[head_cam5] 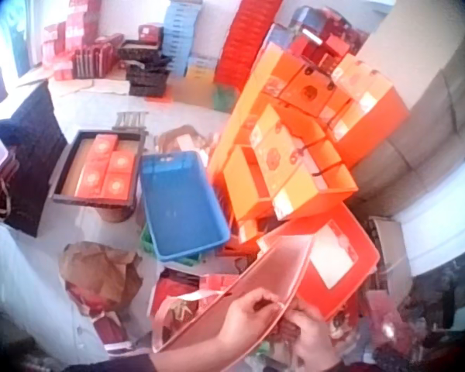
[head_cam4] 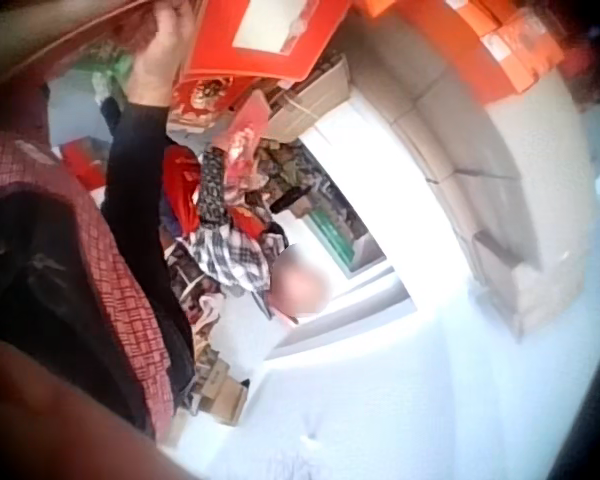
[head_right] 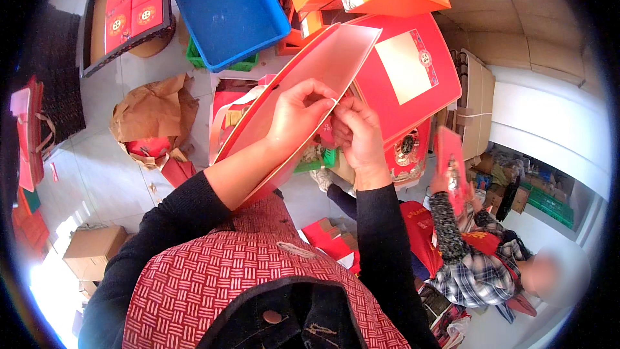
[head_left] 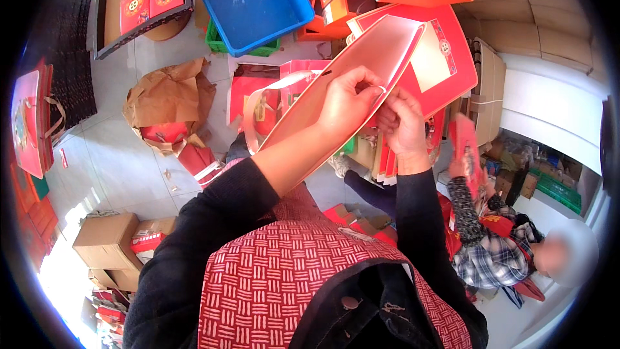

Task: The person assembles red cardboard gift boxes by folding flaps, inserting tabs, and securing the structure. They handle multiple boxes one at a time, turning them over and aligning edges to complete each unit.

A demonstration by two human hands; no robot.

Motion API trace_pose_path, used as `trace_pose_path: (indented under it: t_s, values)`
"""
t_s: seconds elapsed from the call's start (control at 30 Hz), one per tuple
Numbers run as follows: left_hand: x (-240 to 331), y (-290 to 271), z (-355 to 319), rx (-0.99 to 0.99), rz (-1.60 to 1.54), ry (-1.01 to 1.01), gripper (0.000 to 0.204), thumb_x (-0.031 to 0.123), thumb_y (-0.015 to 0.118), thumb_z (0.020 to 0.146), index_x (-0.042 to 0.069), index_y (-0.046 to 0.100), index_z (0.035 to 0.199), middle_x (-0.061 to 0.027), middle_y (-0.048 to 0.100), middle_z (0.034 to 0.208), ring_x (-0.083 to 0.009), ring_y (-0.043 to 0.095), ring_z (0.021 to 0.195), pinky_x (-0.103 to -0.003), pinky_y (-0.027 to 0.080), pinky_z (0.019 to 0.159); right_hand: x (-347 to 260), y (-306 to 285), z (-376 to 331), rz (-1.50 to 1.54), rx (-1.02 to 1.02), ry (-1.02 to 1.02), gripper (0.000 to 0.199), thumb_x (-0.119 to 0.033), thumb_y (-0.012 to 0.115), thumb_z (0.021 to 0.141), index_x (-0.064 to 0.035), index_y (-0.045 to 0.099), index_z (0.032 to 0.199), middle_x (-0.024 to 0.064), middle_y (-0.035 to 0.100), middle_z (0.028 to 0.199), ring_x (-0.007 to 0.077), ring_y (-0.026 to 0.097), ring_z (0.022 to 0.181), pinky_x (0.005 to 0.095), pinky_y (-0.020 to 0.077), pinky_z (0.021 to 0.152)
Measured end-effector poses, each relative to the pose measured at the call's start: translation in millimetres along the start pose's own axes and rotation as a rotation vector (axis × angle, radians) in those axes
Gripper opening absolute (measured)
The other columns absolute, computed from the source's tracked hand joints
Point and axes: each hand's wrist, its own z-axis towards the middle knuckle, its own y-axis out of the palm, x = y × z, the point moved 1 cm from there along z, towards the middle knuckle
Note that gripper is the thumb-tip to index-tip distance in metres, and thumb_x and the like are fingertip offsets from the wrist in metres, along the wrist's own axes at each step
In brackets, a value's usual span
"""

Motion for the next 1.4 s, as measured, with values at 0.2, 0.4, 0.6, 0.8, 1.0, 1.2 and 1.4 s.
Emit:
trace_pose_path:
  t_s: [0.2,0.4,0.6,0.8,1.0,1.2,1.4]
  values:
    - [-1.1,-8.5,-12.1,0.163,0.252,-0.164,0.005,0.002,0.058,0.084,-0.002,0.058,0.087,-0.0071,0.060,0.078,-0.0112,0.058,0.065,-0.024,0.049,0.057,16.3,-2.4,3.4,0.283,0.028,-0.024,0.009,-0.012,0.042,0.079,-0.0091,0.044,0.071,0.0000,0.040,0.058,0.0078,0.031,0.046,0.0232,0.0237,0.042]
    - [29.7,-43.5,-92.2,-0.206,0.633,-0.070,0.027,0.021,0.052,0.092,-0.002,0.056,0.106,-0.0137,0.063,0.088,-0.0186,0.060,0.086,-0.033,0.048,0.076,18.4,-12.1,2.6,0.465,-0.037,0.004,0.008,-0.013,0.043,0.079,-0.0096,0.043,0.071,0.0027,0.046,0.067,0.0082,0.033,0.049,0.0235,0.0251,0.043]
    - [22.8,-64.2,-176.1,-0.262,1.245,-0.039,0.027,0.017,0.056,0.085,-0.001,0.052,0.106,-0.0266,0.060,0.082,-0.0417,0.060,0.080,-0.046,0.048,0.071,34.3,-36.4,22.0,0.471,-0.198,-0.057,0.007,-0.013,0.047,0.086,-0.0091,0.049,0.080,0.0007,0.048,0.070,0.0053,0.035,0.051,0.0193,0.0265,0.044]
    - [0.7,-43.5,-182.0,-0.022,1.350,0.074,0.027,0.013,0.058,0.081,-0.001,0.053,0.103,-0.0289,0.058,0.081,-0.0452,0.057,0.082,-0.049,0.047,0.069,80.7,-94.6,-4.2,0.275,-0.244,0.041,0.021,-0.028,0.049,0.094,-0.0133,0.047,0.079,-0.0053,0.034,0.060,0.0046,0.030,0.048,0.0204,0.0221,0.042]
    - [-16.3,-49.4,-181.2,0.094,1.166,0.179,0.038,0.012,0.056,0.080,0.002,0.047,0.115,-0.0296,0.059,0.093,-0.0439,0.056,0.093,-0.047,0.045,0.079,188.6,-228.4,-123.1,0.317,-0.079,0.226,0.017,-0.023,0.049,0.094,-0.0097,0.049,0.084,-0.0073,0.029,0.058,0.0044,0.027,0.046,0.0201,0.0209,0.041]
    - [-28.2,-45.7,-183.5,0.167,1.068,0.098,0.046,0.012,0.060,0.079,0.003,0.046,0.122,-0.0248,0.060,0.102,-0.0381,0.057,0.101,-0.040,0.044,0.085,187.8,-281.0,-216.1,0.323,0.215,0.134,0.016,-0.020,0.052,0.093,-0.0080,0.050,0.082,-0.0039,0.038,0.060,0.0053,0.035,0.047,0.0186,0.0259,0.040]
    - [-31.4,-25.2,-185.2,0.216,1.054,0.171,0.041,0.008,0.060,0.080,0.004,0.049,0.119,-0.0184,0.064,0.101,-0.0284,0.061,0.098,-0.034,0.045,0.084,143.6,-273.0,-177.4,0.242,0.531,-0.452,0.014,-0.010,0.056,0.087,-0.0043,0.054,0.074,0.0018,0.054,0.067,0.0070,0.043,0.048,0.0190,0.0307,0.040]
